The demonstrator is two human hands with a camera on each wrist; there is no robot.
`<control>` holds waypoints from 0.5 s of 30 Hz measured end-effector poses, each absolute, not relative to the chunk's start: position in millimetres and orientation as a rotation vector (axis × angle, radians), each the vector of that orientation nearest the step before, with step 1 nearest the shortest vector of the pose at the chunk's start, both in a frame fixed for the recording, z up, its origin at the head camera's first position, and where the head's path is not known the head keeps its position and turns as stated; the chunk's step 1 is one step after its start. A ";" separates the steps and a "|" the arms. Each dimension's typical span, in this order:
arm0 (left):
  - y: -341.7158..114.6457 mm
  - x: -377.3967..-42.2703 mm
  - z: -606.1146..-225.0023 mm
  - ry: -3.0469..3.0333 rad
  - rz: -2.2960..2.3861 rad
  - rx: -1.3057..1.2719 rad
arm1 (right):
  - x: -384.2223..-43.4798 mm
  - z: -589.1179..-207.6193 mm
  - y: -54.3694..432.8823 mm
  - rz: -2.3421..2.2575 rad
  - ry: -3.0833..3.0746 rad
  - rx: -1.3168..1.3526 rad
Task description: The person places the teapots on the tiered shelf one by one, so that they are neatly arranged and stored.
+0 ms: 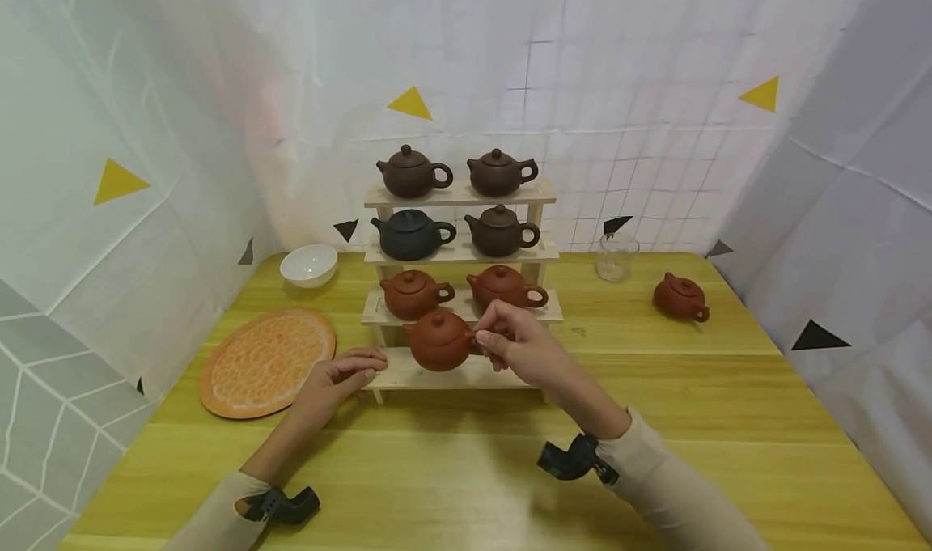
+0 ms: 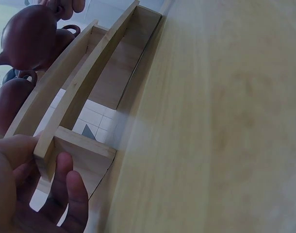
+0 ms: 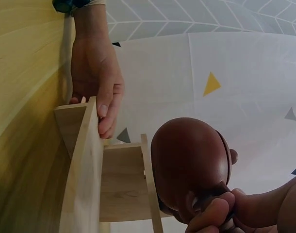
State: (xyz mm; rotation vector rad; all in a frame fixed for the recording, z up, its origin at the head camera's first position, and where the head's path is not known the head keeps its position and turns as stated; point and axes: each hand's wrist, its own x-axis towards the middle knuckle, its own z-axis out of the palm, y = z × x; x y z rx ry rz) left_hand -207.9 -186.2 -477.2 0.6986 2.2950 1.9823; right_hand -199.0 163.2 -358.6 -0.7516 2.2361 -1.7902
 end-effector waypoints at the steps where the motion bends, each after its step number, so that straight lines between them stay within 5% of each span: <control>1: -186.2 -207.8 -477.2 2.294 1.983 0.697 | -199.4 -359.8 162.5 -1.786 2.241 -0.751; 15: -185.4 -209.2 -477.3 2.321 1.984 0.695 | -204.6 -376.9 151.6 -1.754 2.252 -0.681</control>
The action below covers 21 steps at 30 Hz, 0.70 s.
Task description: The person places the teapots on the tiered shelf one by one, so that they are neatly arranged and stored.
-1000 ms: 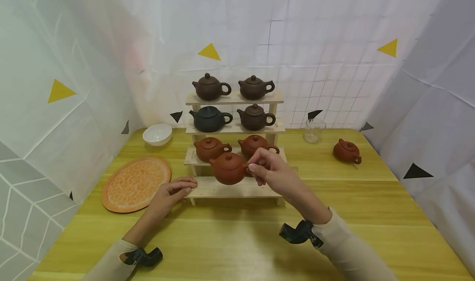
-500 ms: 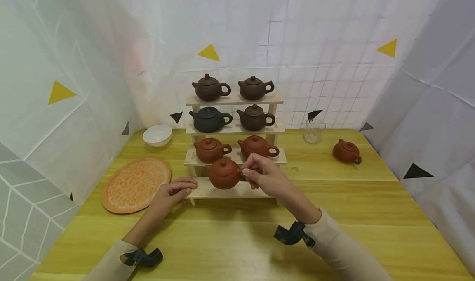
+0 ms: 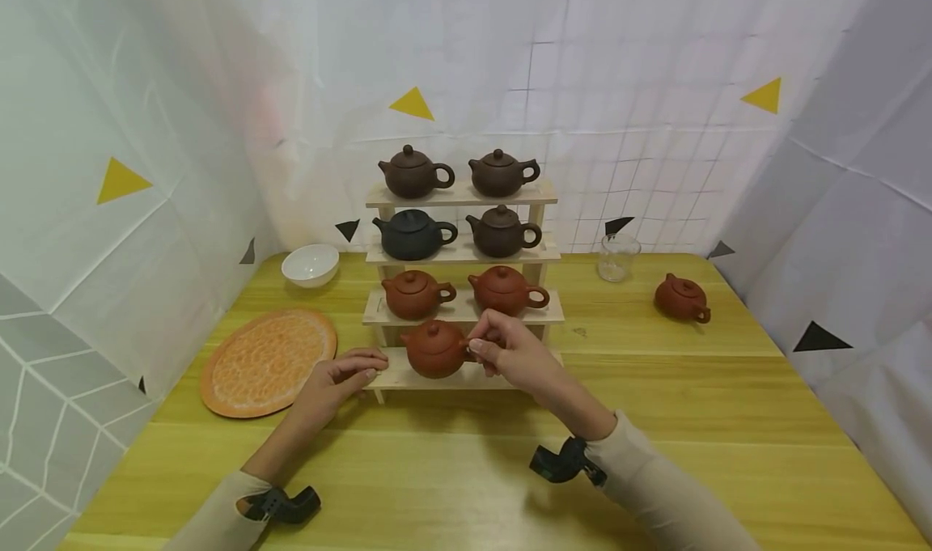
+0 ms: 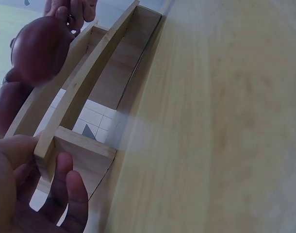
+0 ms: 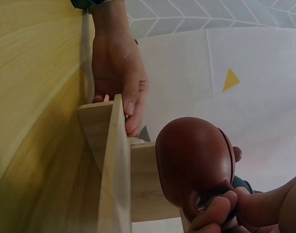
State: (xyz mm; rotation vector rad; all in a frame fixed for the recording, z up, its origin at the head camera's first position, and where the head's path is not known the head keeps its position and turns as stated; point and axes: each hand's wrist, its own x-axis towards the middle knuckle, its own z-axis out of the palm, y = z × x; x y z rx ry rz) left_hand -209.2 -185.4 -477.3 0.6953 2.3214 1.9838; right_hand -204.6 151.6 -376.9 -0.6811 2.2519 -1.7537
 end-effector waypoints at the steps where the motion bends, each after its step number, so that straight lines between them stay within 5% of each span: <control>1: -185.4 -209.2 -477.4 2.320 1.985 0.697 | -205.3 -378.5 150.9 -1.755 2.245 -0.682; 21: -185.0 -208.9 -476.7 2.315 1.995 0.729 | -213.9 -407.5 134.8 -1.850 2.082 -0.659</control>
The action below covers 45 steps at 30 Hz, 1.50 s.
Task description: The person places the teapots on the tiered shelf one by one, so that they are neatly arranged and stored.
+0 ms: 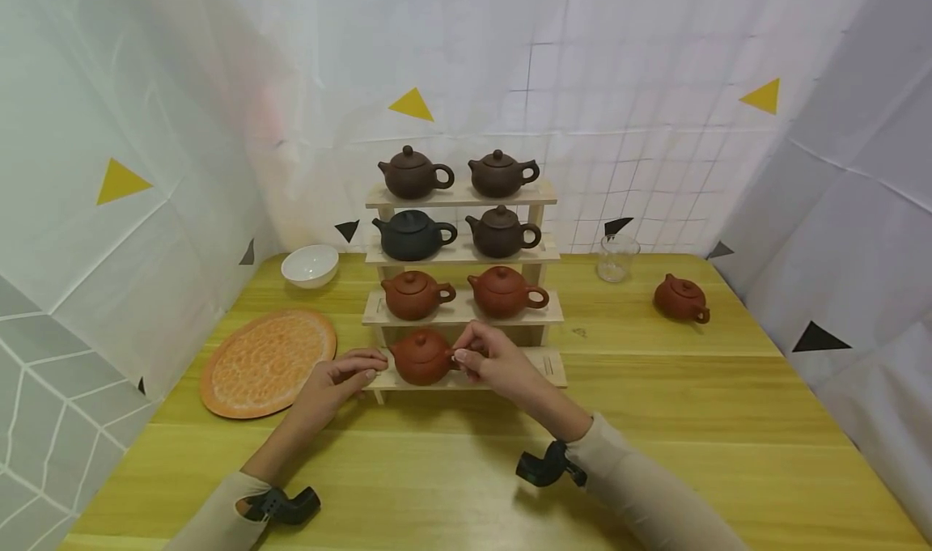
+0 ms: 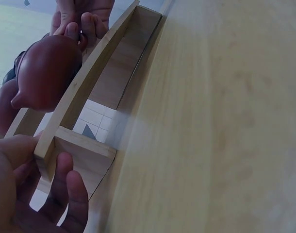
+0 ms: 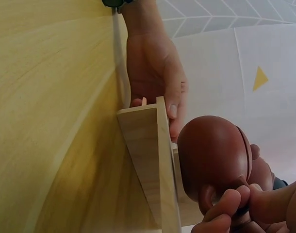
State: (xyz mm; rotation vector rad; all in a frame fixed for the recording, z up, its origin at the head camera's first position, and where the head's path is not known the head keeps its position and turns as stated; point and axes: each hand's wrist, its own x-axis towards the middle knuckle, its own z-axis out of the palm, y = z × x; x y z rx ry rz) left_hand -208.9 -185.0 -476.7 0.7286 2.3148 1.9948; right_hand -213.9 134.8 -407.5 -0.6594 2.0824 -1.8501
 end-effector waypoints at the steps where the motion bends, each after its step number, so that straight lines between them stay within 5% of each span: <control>1: -184.7 -208.7 -476.4 2.312 1.996 0.723 | -214.0 -408.1 134.1 -1.853 2.074 -0.660; 45: -185.7 -208.3 -476.3 2.312 1.980 0.694 | -213.8 -407.0 123.6 -1.649 2.362 -0.764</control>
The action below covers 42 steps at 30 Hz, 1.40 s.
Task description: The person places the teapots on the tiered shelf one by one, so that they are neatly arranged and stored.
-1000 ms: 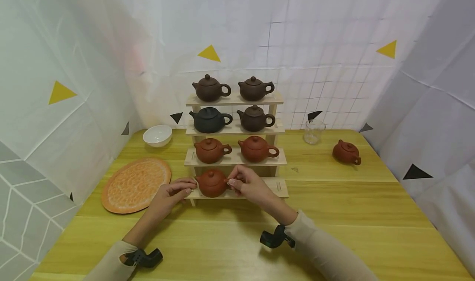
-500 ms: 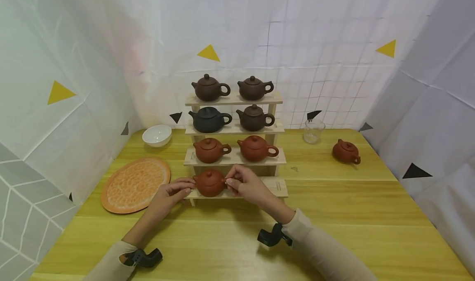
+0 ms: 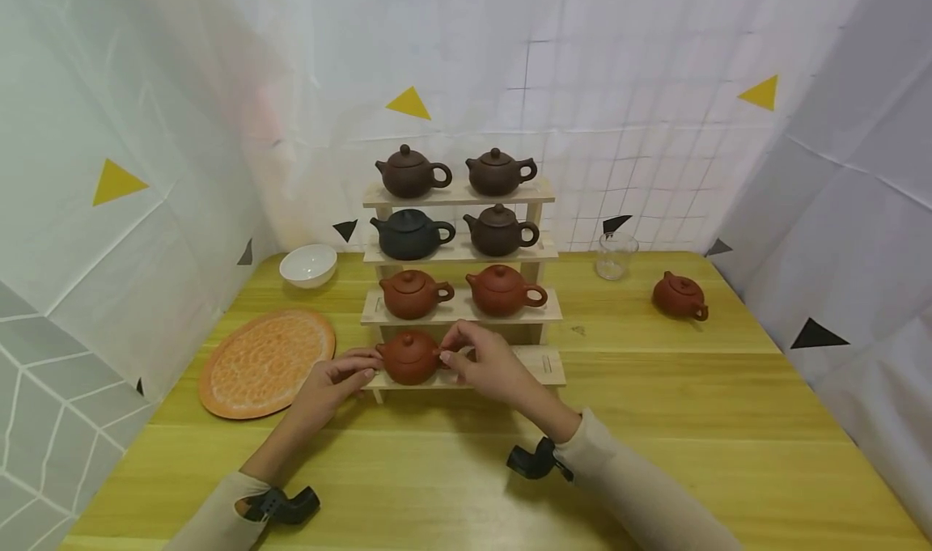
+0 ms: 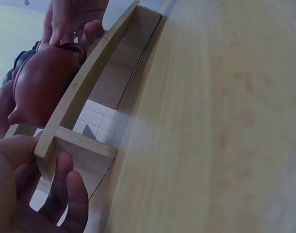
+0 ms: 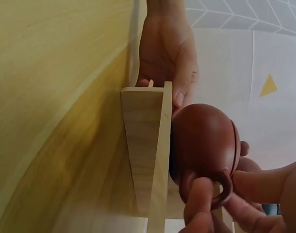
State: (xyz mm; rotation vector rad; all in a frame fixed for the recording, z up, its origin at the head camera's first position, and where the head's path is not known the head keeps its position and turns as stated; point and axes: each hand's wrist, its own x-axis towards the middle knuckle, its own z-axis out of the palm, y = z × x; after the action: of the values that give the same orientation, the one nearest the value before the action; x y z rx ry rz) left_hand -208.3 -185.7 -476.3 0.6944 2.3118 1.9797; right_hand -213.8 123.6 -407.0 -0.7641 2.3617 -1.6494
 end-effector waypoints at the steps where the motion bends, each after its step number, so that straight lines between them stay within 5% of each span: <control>1: -185.3 -208.0 -475.8 2.311 1.979 0.693 | -212.3 -405.9 125.0 -1.628 2.385 -0.777; 19: -185.7 -206.3 -475.8 2.325 1.973 0.664 | -202.2 -394.6 179.6 -1.404 2.456 -0.824; 42: -186.0 -207.6 -472.9 2.329 1.959 0.665 | -246.6 -397.0 309.3 -1.406 2.574 -0.393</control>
State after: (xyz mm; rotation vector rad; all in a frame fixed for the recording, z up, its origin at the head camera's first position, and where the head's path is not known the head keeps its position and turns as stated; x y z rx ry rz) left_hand -207.6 -186.0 -472.9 0.6649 2.3291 1.9593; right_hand -246.6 309.3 -397.0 -0.3933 2.5740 -1.4057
